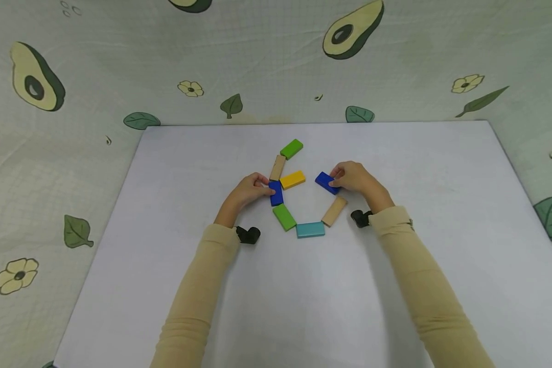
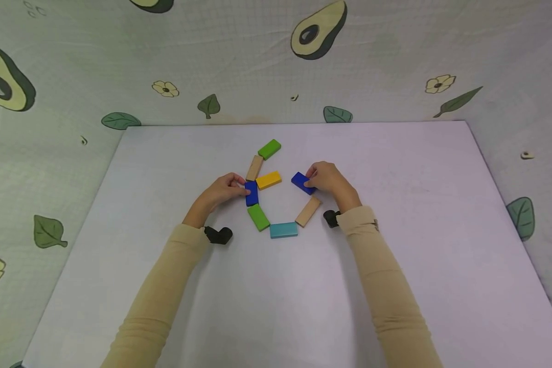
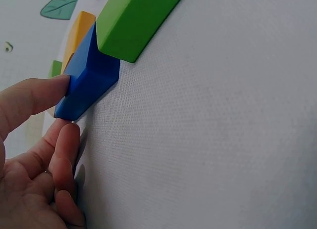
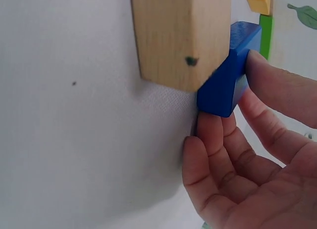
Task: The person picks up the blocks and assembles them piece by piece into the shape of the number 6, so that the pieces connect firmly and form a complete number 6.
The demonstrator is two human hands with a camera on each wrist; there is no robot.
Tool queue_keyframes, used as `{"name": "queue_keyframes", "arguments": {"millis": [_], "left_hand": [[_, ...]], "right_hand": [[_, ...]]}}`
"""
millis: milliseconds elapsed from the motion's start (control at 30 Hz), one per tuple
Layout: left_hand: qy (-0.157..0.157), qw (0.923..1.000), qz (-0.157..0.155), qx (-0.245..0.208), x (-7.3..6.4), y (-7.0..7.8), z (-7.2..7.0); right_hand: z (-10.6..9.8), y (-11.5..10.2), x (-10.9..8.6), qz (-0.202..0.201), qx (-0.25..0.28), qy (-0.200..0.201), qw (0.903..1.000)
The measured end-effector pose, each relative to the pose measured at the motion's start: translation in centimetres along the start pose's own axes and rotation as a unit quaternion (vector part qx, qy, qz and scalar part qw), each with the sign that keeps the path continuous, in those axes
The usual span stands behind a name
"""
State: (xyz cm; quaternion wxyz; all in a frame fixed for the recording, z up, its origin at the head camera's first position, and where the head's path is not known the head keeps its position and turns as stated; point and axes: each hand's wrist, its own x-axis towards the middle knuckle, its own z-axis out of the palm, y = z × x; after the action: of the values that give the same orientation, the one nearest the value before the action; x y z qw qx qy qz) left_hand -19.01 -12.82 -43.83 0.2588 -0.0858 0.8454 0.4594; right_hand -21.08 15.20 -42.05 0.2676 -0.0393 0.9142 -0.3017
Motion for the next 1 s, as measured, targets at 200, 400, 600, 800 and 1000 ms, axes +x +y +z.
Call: {"name": "queue_keyframes", "arguments": {"millis": [200,400,600,800,1000], "left_hand": [[0.001,1.0000,0.001,0.000,0.1,-0.1,0.0],[0.000,1.0000,0.003,0.000,0.1,0.0,0.0],[0.001,1.0000,0.004,0.002,0.1,-0.1,0.0],[0.001,1.0000,0.003,0.006,0.2,-0.2,0.0],[0.004,0.9999,0.001,0.010,0.2,-0.2,0.0]], "right_hand": [[0.2,-0.4,0.4,-0.009,-0.006,-0.004,0.9999],[0.5,-1.1,0.7,-0.018,-0.005,-0.014,0.9997],[0.8,-1.4,0.7,-0.015,-0.001,-0.016,0.9998],[0.7,-1.4,0.8,-0.019,-0.007,-0.012,0.9997],[0.8,-1.3,0.8,-0.026,-0.008,-0.006,0.9996]]}}
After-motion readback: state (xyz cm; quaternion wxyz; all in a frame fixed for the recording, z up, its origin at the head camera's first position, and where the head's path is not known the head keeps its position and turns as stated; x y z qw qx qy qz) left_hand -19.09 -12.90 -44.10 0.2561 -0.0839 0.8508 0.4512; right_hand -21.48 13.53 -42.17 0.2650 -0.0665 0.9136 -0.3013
